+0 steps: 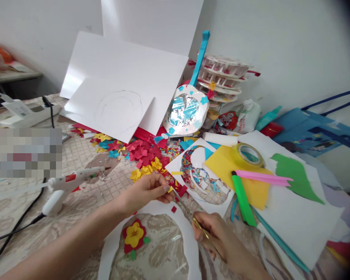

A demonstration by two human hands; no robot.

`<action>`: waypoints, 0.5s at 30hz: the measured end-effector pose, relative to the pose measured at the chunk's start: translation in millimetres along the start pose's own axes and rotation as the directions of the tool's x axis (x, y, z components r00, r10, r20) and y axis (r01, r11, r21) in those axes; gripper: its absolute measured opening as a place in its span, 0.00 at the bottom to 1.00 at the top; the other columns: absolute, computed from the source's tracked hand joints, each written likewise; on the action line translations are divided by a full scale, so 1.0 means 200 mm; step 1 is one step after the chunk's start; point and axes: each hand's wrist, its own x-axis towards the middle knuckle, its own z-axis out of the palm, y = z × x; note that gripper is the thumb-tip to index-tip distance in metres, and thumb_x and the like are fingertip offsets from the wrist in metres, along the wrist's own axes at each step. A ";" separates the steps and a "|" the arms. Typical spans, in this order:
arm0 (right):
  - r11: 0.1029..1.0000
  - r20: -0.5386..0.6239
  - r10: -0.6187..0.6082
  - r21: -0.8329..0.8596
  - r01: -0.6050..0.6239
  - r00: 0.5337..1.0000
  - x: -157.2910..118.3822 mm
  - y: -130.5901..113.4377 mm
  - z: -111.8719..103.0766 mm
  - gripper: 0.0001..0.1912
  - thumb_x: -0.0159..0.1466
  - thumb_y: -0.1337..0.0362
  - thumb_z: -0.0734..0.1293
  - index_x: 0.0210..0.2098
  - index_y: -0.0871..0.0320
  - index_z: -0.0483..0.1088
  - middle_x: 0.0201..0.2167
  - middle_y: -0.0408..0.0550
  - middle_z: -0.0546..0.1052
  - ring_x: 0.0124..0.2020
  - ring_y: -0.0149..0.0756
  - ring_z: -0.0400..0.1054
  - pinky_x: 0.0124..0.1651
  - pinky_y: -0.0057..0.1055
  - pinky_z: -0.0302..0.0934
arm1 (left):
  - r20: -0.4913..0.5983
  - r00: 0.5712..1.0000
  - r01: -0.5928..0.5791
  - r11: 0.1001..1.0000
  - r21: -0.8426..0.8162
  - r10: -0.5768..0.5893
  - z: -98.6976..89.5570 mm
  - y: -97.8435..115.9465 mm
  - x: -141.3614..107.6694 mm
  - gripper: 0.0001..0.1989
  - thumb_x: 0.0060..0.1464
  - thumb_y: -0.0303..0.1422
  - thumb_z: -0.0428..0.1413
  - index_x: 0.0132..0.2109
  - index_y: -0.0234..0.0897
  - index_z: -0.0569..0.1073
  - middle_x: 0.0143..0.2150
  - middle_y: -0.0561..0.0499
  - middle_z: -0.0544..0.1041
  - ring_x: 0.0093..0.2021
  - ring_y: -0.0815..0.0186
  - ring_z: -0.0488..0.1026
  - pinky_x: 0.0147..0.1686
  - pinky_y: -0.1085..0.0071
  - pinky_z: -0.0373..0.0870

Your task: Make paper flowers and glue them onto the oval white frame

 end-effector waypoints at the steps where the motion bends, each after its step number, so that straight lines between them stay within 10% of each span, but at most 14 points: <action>1: 1.000 -0.005 0.002 -0.006 -0.002 1.000 0.00 -0.01 0.00 0.27 0.55 0.39 0.62 0.21 0.57 0.57 0.14 0.36 0.53 0.17 0.26 0.48 0.18 0.22 0.45 | -0.001 1.000 -0.001 1.000 -0.001 0.001 0.00 0.00 0.00 0.15 0.48 0.39 0.61 0.31 0.34 0.66 0.29 0.51 0.79 0.31 0.69 0.76 0.36 0.72 0.72; 15: 0.998 -0.024 0.061 0.013 -0.061 0.998 0.00 0.00 0.00 0.19 0.57 0.50 0.65 0.21 0.58 0.60 0.15 0.36 0.56 0.18 0.27 0.51 0.19 0.22 0.46 | -0.023 1.000 -0.008 1.000 0.010 0.008 0.01 0.01 0.00 0.17 0.45 0.42 0.62 0.30 0.34 0.66 0.27 0.52 0.78 0.31 0.68 0.76 0.35 0.71 0.72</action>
